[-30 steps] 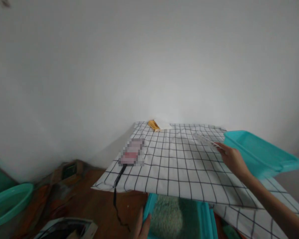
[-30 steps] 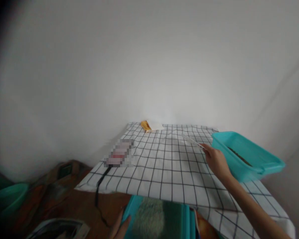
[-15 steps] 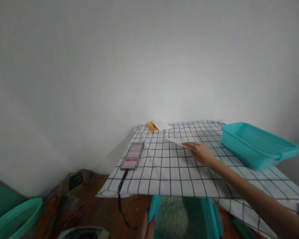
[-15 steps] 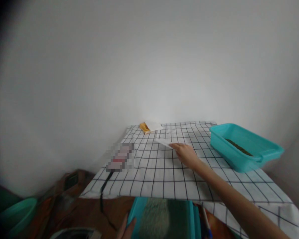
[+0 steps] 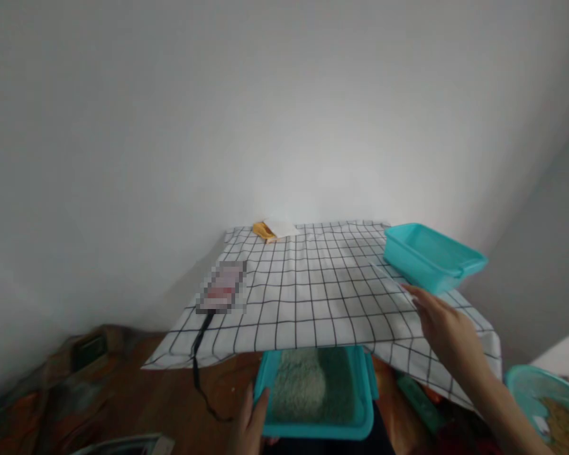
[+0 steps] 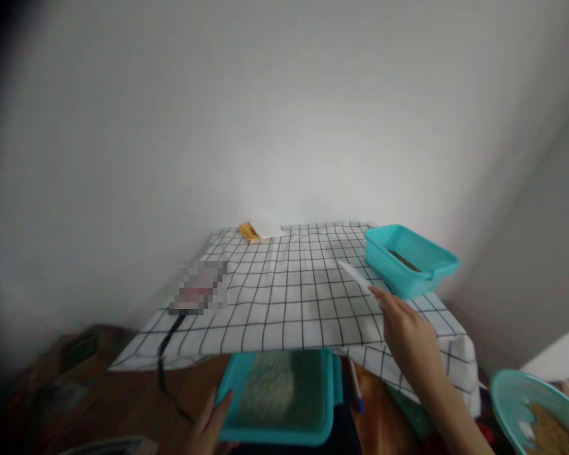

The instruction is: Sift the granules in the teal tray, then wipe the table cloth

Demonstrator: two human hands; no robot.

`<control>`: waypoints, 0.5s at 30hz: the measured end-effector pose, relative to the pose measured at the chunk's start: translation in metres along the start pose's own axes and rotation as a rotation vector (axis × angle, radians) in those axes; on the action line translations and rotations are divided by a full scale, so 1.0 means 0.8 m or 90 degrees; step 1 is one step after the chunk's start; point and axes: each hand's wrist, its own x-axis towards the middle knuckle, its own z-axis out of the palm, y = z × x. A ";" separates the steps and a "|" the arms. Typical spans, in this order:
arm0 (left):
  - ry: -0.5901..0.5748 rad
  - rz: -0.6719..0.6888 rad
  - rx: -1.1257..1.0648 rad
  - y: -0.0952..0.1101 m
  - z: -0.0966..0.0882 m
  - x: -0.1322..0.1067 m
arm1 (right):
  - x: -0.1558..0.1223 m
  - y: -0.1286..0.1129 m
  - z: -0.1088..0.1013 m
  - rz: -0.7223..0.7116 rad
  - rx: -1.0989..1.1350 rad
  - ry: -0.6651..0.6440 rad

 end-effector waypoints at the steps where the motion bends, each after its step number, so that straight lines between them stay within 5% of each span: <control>1: 0.002 0.016 0.008 0.002 -0.001 -0.001 | 0.005 0.007 0.004 0.059 -0.059 -0.010; 5: 0.053 0.003 0.022 0.004 -0.002 0.004 | 0.023 -0.008 0.015 0.102 -0.159 -0.092; 9: 0.040 -0.003 0.005 0.001 -0.004 0.013 | 0.018 -0.080 0.030 -0.007 -0.104 -0.117; 15: 0.001 0.007 -0.033 -0.006 -0.002 0.014 | -0.044 -0.181 0.054 -0.201 0.062 -0.063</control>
